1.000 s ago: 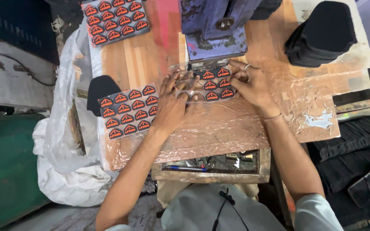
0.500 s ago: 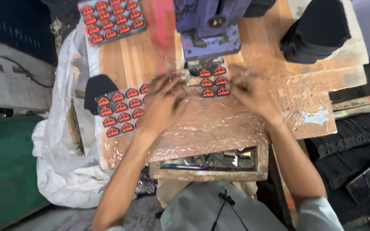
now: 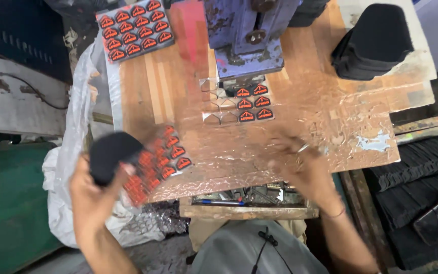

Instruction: Manually stamping or heat-pressing logos onto small fabric patches using a machine.

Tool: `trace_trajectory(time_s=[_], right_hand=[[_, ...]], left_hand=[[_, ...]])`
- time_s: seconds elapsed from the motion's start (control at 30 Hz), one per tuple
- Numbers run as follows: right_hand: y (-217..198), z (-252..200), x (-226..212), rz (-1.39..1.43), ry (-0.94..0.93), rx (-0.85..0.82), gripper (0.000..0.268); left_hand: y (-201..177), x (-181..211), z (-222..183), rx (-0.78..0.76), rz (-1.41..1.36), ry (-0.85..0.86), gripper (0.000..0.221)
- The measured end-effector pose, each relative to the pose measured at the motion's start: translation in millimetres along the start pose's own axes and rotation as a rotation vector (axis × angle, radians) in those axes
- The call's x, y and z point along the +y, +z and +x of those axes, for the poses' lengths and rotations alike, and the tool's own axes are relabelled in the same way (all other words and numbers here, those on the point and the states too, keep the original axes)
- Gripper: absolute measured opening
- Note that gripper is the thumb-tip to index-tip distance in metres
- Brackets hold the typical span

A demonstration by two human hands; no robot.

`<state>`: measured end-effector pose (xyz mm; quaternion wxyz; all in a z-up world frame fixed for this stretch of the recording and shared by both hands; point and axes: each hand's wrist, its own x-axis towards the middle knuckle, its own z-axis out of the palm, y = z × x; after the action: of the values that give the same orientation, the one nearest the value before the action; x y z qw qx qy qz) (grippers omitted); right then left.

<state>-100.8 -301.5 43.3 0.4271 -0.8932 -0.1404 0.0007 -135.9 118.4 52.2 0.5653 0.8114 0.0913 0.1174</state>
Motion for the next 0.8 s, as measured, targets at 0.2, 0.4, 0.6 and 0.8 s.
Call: trace_trajectory(time_s=[0.2,0.4,0.6,0.8], right_hand=[[38.0,27.5,-19.2,0.708,0.235,-0.322,0.072],[108.4,-41.2,43.3,-0.642,-0.395,-0.188,0.034],[36.8,-61.8,-30.7,-0.431,-0.777,-0.327,0.037],[-49.6,-13.2,20.0,0.347,0.549,0.353,0.012]], left_hand=[[91.1,45.3,-18.3,-0.257,-0.150,-0.023,0.048],[172.5,3.1,-0.4,-0.103,-0.026,-0.073,0.037],[152.6,6.6,44.0,-0.068,0.040,0.036,0.045],[58.9,-46.9,11.1,0.020,0.089,-0.144,0.066]])
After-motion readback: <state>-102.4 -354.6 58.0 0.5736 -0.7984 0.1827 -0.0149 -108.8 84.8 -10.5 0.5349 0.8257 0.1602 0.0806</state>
